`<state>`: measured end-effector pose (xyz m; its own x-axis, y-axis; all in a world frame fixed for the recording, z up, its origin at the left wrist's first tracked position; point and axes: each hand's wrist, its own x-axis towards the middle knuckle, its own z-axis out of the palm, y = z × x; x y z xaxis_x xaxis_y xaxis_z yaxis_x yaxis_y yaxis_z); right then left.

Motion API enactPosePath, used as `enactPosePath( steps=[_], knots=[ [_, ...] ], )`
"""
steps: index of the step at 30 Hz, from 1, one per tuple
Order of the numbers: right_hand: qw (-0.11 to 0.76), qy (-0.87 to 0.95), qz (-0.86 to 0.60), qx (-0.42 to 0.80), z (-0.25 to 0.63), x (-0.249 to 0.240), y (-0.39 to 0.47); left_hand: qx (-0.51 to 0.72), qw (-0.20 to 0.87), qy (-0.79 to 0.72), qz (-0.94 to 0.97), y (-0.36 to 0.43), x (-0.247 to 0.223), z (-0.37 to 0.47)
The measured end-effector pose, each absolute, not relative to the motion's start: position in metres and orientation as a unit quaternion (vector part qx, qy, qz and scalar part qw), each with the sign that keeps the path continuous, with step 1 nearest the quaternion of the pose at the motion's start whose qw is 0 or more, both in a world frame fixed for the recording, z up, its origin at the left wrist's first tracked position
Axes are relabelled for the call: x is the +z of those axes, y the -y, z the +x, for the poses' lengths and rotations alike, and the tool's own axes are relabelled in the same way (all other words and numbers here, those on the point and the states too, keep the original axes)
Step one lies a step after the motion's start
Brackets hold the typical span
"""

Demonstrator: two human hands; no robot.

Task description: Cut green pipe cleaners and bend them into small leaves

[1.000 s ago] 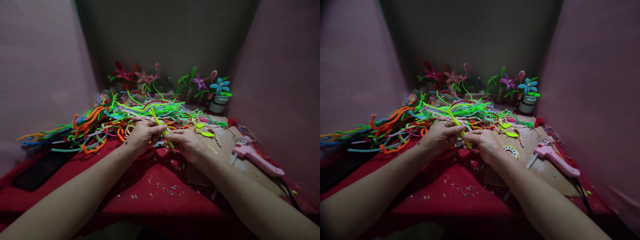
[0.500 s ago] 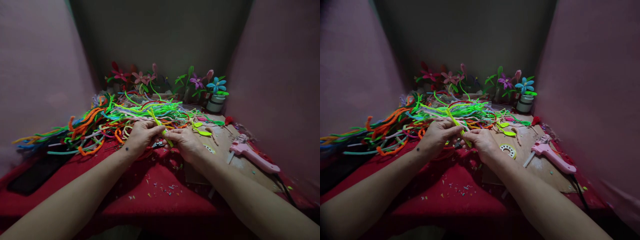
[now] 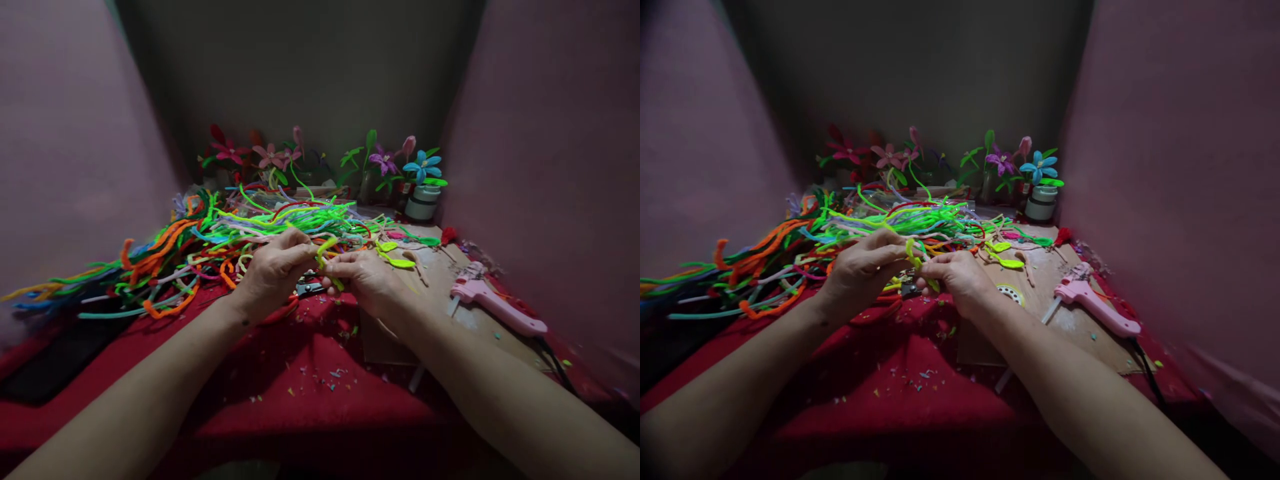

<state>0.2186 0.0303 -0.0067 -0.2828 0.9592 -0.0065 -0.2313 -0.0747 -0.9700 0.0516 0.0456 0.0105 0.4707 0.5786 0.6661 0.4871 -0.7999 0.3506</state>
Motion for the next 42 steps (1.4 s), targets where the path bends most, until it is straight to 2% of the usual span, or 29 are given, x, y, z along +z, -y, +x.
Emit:
enactPosePath(
  steps=[6, 9, 11, 13, 15, 18, 21, 24, 27, 30, 33, 35, 39, 42],
  knots=[
    [0.433, 0.546, -0.380, 0.609, 0.222, -0.002, -0.028, 0.307, -0.150, -0.236, 0.910, -0.049, 0.017, 0.043],
    [0.426, 0.570, -0.393, 0.582, 0.222, -0.002, -0.028, 0.247, -0.165, -0.229, 0.927, -0.045, 0.020, 0.043],
    [0.417, 0.581, -0.404, 0.571, 0.220, -0.004, -0.028, 0.222, -0.125, -0.250, 0.934, -0.043, 0.022, 0.044],
    [0.404, 0.600, -0.421, 0.548, 0.218, -0.005, -0.027, 0.211, -0.036, -0.292, 0.932, -0.041, 0.023, 0.045],
    [0.408, 0.643, -0.438, 0.479, 0.215, -0.007, -0.025, 0.208, 0.106, -0.352, 0.906, -0.041, 0.024, 0.046],
    [0.449, 0.734, -0.429, 0.276, 0.212, -0.009, -0.017, 0.227, 0.386, -0.434, 0.782, -0.042, 0.025, 0.046],
    [0.485, 0.793, -0.368, 0.026, 0.212, -0.010, -0.008, 0.238, 0.643, -0.417, 0.597, -0.043, 0.024, 0.049],
    [0.504, 0.793, -0.321, -0.121, 0.213, -0.010, -0.003, 0.224, 0.768, -0.360, 0.479, -0.040, 0.024, 0.051],
    [0.555, 0.767, -0.316, -0.053, 0.214, -0.007, -0.003, 0.307, 0.699, -0.366, 0.532, -0.037, 0.026, 0.050],
    [0.598, 0.703, -0.353, 0.149, 0.214, -0.002, -0.005, 0.410, 0.524, -0.375, 0.646, -0.035, 0.031, 0.046],
    [0.586, 0.639, -0.365, 0.340, 0.214, 0.002, -0.007, 0.444, 0.374, -0.318, 0.749, -0.033, 0.036, 0.041],
    [0.570, 0.618, -0.346, 0.417, 0.214, 0.004, -0.007, 0.440, 0.306, -0.276, 0.798, -0.031, 0.038, 0.041],
    [0.548, 0.633, -0.332, 0.435, 0.214, 0.006, -0.004, 0.416, 0.276, -0.277, 0.821, -0.030, 0.037, 0.042],
    [0.553, 0.693, -0.357, 0.294, 0.214, 0.001, -0.001, 0.386, 0.389, -0.335, 0.767, -0.031, 0.028, 0.046]
  ],
)
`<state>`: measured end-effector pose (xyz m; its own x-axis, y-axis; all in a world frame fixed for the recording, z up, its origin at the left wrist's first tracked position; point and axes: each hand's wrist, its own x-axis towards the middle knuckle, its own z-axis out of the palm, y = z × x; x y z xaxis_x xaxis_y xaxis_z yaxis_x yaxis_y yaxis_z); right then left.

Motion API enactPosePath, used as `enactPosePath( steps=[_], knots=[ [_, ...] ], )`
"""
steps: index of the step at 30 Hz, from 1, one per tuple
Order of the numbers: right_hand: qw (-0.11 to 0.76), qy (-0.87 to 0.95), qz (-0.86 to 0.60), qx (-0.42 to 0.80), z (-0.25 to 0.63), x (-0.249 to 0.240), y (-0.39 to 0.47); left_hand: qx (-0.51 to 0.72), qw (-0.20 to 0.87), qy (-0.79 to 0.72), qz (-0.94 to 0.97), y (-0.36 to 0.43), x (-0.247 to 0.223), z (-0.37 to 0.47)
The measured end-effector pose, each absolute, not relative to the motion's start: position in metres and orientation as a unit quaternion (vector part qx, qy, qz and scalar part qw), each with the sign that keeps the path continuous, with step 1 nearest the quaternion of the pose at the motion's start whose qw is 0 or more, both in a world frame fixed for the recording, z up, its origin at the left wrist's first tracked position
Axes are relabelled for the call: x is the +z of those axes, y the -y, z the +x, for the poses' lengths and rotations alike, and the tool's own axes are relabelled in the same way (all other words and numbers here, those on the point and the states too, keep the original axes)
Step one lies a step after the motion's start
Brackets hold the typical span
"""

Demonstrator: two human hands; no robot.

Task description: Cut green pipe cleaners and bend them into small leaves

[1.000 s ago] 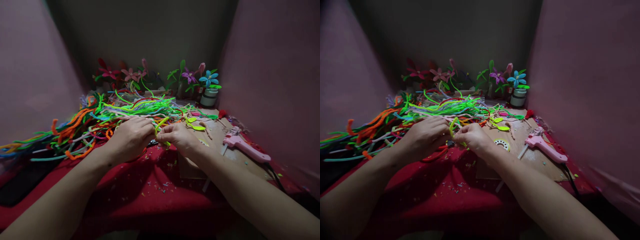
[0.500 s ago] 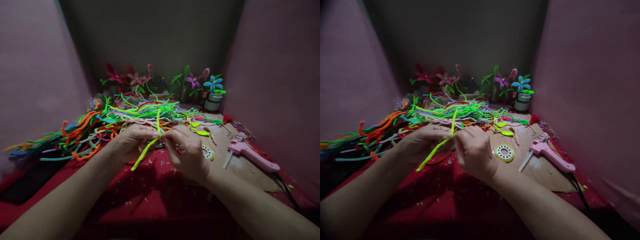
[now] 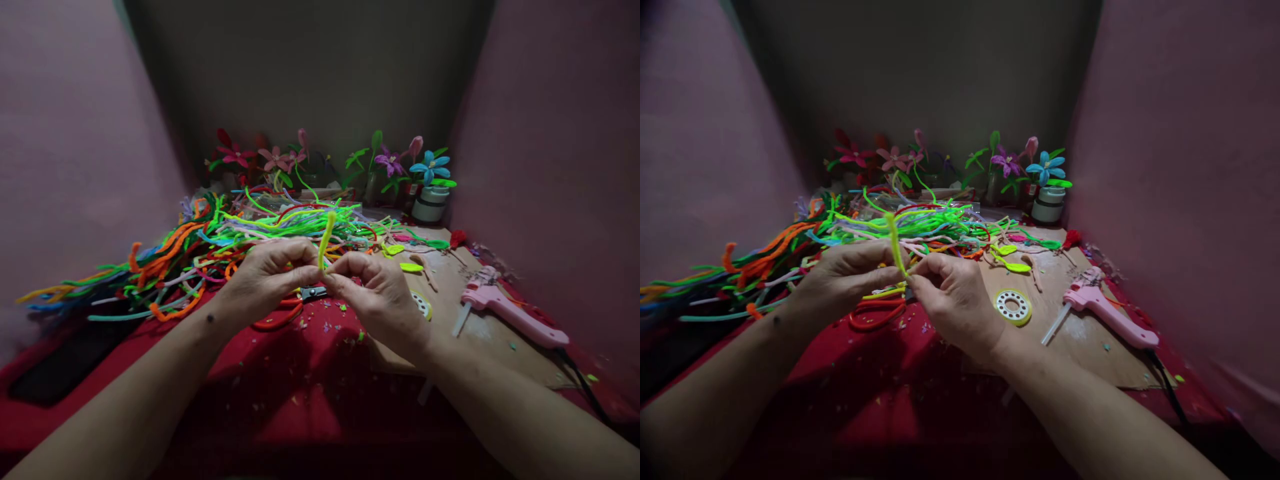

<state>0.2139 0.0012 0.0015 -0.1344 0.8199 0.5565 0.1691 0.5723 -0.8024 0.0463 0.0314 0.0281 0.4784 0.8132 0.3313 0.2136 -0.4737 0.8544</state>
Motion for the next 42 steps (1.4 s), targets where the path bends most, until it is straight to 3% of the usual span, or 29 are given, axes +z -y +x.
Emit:
enactPosePath(
  steps=[3, 5, 7, 11, 14, 19, 23, 27, 31, 34, 39, 42],
  knots=[
    [0.553, 0.752, -0.350, 0.076, 0.213, -0.006, -0.002, 0.352, 0.583, -0.343, 0.647, -0.036, 0.016, 0.051],
    [0.544, 0.766, -0.341, 0.013, 0.212, -0.009, -0.005, 0.343, 0.633, -0.334, 0.608, -0.038, 0.012, 0.052],
    [0.544, 0.755, -0.356, 0.082, 0.211, -0.009, -0.008, 0.340, 0.595, -0.343, 0.642, -0.039, 0.014, 0.051],
    [0.525, 0.636, -0.376, 0.422, 0.212, -0.001, -0.013, 0.336, 0.424, -0.388, 0.746, -0.035, 0.026, 0.048],
    [0.505, 0.564, -0.381, 0.531, 0.213, 0.003, -0.015, 0.358, 0.350, -0.405, 0.765, -0.034, 0.029, 0.051],
    [0.524, 0.552, -0.408, 0.505, 0.212, -0.001, -0.017, 0.409, 0.158, -0.387, 0.811, -0.033, 0.016, 0.056],
    [0.527, 0.569, -0.431, 0.462, 0.212, -0.004, -0.017, 0.378, 0.018, -0.365, 0.851, -0.033, 0.011, 0.055],
    [0.518, 0.591, -0.438, 0.436, 0.212, -0.004, -0.017, 0.359, 0.013, -0.348, 0.866, -0.033, 0.015, 0.054],
    [0.498, 0.625, -0.434, 0.416, 0.211, -0.005, -0.015, 0.349, 0.106, -0.369, 0.855, -0.031, 0.023, 0.053],
    [0.486, 0.694, -0.433, 0.308, 0.210, -0.007, -0.011, 0.334, 0.169, -0.391, 0.841, -0.031, 0.027, 0.051],
    [0.509, 0.761, -0.394, -0.083, 0.212, -0.005, -0.004, 0.307, 0.203, -0.402, 0.838, -0.032, 0.030, 0.049],
    [0.484, 0.776, -0.396, -0.084, 0.215, 0.000, -0.007, 0.299, 0.209, -0.385, 0.848, -0.031, 0.032, 0.048]
  ],
)
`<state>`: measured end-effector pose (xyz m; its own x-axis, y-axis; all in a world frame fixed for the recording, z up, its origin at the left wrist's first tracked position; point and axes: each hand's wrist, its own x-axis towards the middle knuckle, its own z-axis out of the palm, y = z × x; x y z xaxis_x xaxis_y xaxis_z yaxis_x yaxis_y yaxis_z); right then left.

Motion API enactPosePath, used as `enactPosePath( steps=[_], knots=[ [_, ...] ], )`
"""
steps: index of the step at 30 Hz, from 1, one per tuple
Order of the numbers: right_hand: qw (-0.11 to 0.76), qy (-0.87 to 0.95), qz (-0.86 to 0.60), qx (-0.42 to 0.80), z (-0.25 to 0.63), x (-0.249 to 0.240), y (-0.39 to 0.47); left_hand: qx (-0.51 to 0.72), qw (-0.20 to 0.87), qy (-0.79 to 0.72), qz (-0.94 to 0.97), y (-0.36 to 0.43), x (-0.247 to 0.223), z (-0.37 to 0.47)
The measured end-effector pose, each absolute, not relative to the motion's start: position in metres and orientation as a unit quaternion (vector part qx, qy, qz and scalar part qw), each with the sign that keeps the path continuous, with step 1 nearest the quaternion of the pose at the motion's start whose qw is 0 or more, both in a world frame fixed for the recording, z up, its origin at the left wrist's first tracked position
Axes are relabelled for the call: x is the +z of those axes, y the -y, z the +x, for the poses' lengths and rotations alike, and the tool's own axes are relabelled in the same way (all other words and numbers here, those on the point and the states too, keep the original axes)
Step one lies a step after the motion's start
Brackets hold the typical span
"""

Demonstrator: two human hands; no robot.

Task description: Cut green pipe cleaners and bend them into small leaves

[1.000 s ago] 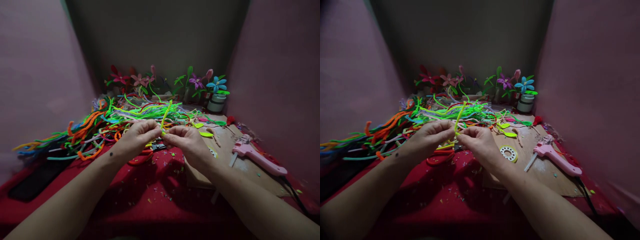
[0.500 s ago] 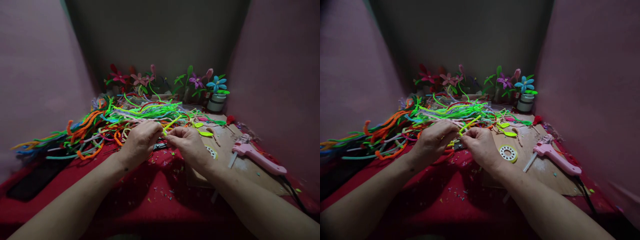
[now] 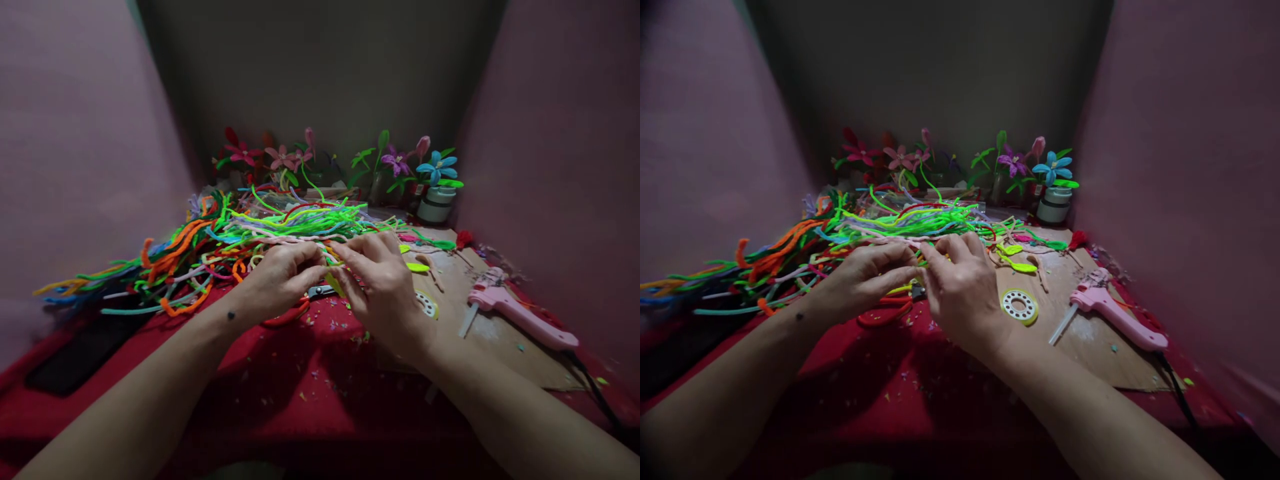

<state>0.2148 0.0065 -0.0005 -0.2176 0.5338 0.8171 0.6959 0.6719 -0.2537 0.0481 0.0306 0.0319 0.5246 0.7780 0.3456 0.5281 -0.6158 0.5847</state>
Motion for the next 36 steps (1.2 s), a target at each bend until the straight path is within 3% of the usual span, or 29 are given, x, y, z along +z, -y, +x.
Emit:
enactPosePath(
  steps=[7, 13, 30, 36],
  knots=[
    [0.408, 0.727, -0.460, 0.305, 0.217, 0.005, -0.015, 0.327, 0.253, -0.394, 0.821, -0.029, 0.031, 0.054],
    [0.447, 0.649, -0.434, 0.436, 0.216, 0.003, -0.015, 0.354, 0.324, -0.416, 0.772, -0.032, 0.030, 0.054],
    [0.475, 0.608, -0.435, 0.464, 0.211, 0.002, -0.012, 0.356, 0.551, -0.418, 0.628, -0.031, 0.019, 0.056],
    [0.480, 0.563, -0.387, 0.550, 0.208, -0.006, -0.016, 0.390, 0.572, -0.373, 0.618, -0.032, 0.015, 0.058]
  ],
)
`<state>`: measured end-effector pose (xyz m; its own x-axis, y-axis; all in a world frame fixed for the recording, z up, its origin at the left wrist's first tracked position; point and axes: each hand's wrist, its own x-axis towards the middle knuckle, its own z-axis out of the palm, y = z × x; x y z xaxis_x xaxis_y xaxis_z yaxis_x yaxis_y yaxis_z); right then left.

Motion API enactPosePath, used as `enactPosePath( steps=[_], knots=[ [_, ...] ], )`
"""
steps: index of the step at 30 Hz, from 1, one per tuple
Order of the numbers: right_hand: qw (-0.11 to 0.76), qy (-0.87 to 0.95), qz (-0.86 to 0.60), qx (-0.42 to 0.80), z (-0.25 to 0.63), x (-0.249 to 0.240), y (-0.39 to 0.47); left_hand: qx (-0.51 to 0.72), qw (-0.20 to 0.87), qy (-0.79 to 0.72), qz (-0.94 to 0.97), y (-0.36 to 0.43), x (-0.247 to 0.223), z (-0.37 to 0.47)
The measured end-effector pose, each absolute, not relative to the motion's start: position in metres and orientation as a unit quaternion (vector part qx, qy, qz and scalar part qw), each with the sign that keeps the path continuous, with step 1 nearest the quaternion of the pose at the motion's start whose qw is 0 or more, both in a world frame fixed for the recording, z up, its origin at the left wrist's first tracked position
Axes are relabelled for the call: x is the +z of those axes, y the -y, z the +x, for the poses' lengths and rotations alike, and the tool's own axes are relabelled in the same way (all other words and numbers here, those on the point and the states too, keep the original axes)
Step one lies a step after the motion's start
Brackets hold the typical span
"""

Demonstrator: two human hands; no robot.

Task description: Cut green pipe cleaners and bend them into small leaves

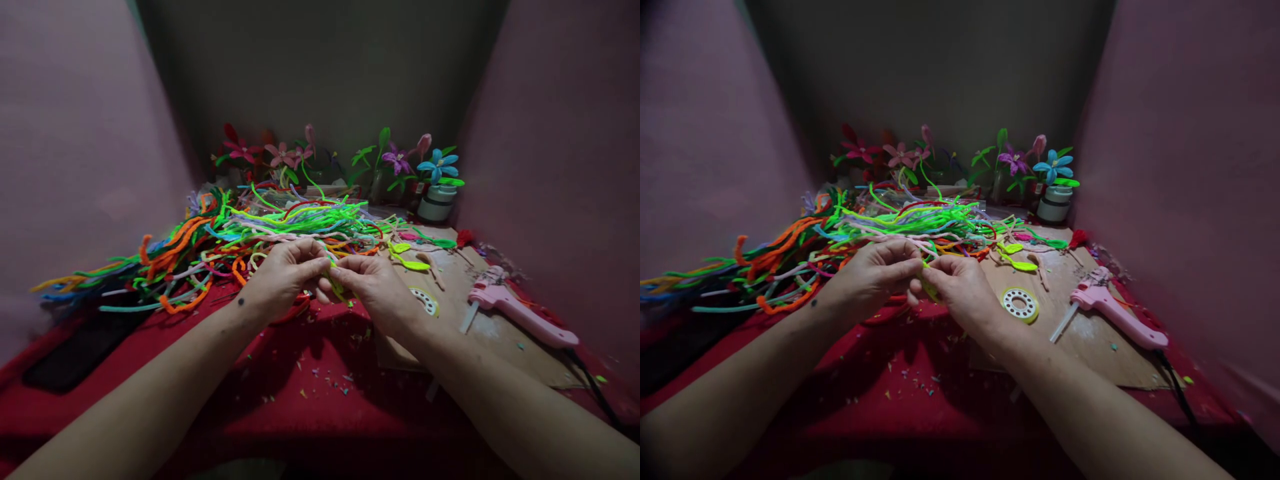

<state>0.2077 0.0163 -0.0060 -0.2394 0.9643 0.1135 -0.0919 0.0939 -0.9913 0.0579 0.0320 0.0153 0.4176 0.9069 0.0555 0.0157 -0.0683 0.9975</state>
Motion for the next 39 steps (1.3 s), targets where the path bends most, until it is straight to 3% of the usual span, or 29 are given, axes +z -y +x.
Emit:
enactPosePath(
  steps=[8, 14, 24, 31, 34, 39],
  knots=[
    [0.440, 0.524, -0.415, 0.600, 0.206, -0.008, -0.017, 0.445, 0.389, -0.421, 0.688, -0.029, 0.019, 0.065],
    [0.429, 0.537, -0.402, 0.606, 0.209, -0.012, -0.020, 0.360, 0.497, -0.400, 0.681, -0.035, 0.021, 0.055],
    [0.402, 0.529, -0.370, 0.649, 0.209, -0.006, -0.018, 0.450, 0.425, -0.425, 0.661, -0.024, 0.021, 0.067],
    [0.395, 0.529, -0.364, 0.657, 0.211, -0.006, -0.017, 0.372, 0.580, -0.370, 0.624, -0.038, 0.015, 0.054],
    [0.380, 0.512, -0.374, 0.674, 0.208, -0.006, -0.014, 0.381, 0.517, -0.411, 0.647, -0.040, 0.010, 0.055],
    [0.388, 0.496, -0.398, 0.667, 0.203, -0.006, -0.013, 0.457, 0.259, -0.449, 0.723, -0.035, 0.004, 0.063]
  ],
)
